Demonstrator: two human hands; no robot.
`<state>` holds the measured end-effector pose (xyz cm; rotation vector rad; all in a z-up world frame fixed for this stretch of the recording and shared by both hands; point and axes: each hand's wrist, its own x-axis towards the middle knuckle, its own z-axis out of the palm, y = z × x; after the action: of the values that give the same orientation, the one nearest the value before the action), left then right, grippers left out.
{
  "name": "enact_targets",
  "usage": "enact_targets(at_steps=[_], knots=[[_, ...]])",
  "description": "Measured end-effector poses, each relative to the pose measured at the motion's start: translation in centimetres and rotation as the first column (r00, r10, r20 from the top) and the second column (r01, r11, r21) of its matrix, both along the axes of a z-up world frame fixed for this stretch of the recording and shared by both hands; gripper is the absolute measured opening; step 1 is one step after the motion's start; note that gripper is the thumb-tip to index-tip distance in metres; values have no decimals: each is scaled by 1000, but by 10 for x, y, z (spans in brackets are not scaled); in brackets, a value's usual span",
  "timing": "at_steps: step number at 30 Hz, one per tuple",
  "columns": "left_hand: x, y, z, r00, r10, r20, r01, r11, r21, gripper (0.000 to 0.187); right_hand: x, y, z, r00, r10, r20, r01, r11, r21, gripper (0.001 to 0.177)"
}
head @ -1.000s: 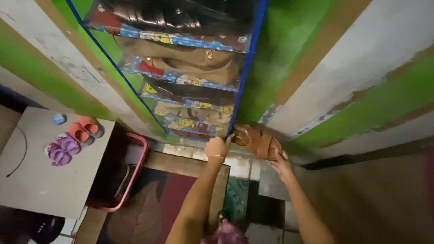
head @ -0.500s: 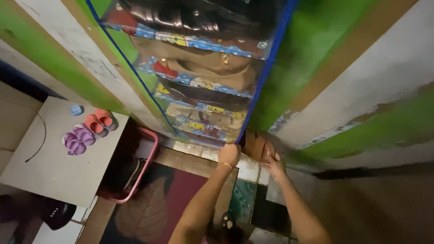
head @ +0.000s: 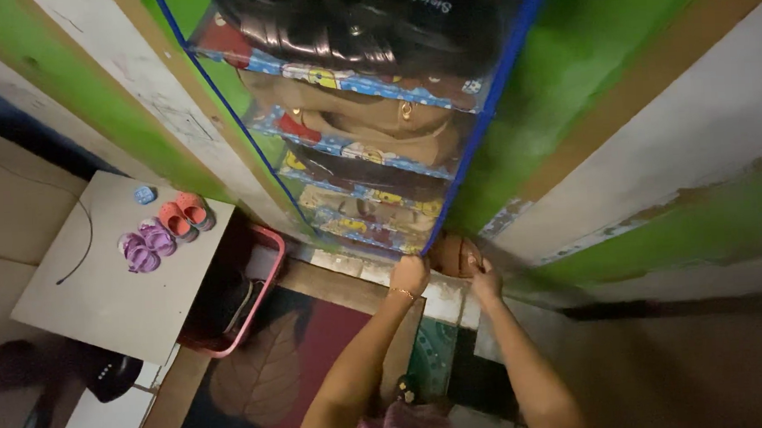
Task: Organizing shoes by placing them into a hanging shoe rack with zippered compartments
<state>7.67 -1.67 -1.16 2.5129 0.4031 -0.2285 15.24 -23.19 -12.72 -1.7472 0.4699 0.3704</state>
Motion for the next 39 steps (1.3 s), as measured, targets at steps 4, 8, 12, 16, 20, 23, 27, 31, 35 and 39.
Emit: enact_targets(at_steps=[4,8,12,16,20,23,27,31,35,39], knots=[[0,-3,-17,999,22,28,-21,999,-50,40,-17,18,31,991,68,112,-9,889,-458,50],[0,4,6,999,-32,-3,32,999,-20,38,-17,29,15,946,56,320,144,810,-568,36],[-5,6,22,997,-28,-68,24,998,-50,33,-25,43,48,895,78,439,160,864,-478,24],[-18,18,15,997,-69,38,74,982,-175,47,-22,37,30,994,58,95,-32,965,-260,67],[-28,97,-154,836,364,-411,-511,239,-826,37,-35,51,84,998,-5,65,20,972,-236,57],[-60,168,-97,928,231,-293,-185,967,176,24,-22,42,51,998,-10,66,22,983,-181,69],[-74,252,-74,708,689,-155,-696,643,-320,89,-13,39,33,989,-11,145,16,999,-32,48],[-42,285,-41,811,571,-129,-569,718,-401,104,-18,50,69,991,-126,44,113,969,220,60],[-29,262,9,825,537,-175,-469,478,-743,106,-29,47,72,979,-178,-102,201,925,321,68],[-2,252,30,827,489,-279,-503,421,-755,122,-12,36,9,976,-188,-108,216,876,431,83]])
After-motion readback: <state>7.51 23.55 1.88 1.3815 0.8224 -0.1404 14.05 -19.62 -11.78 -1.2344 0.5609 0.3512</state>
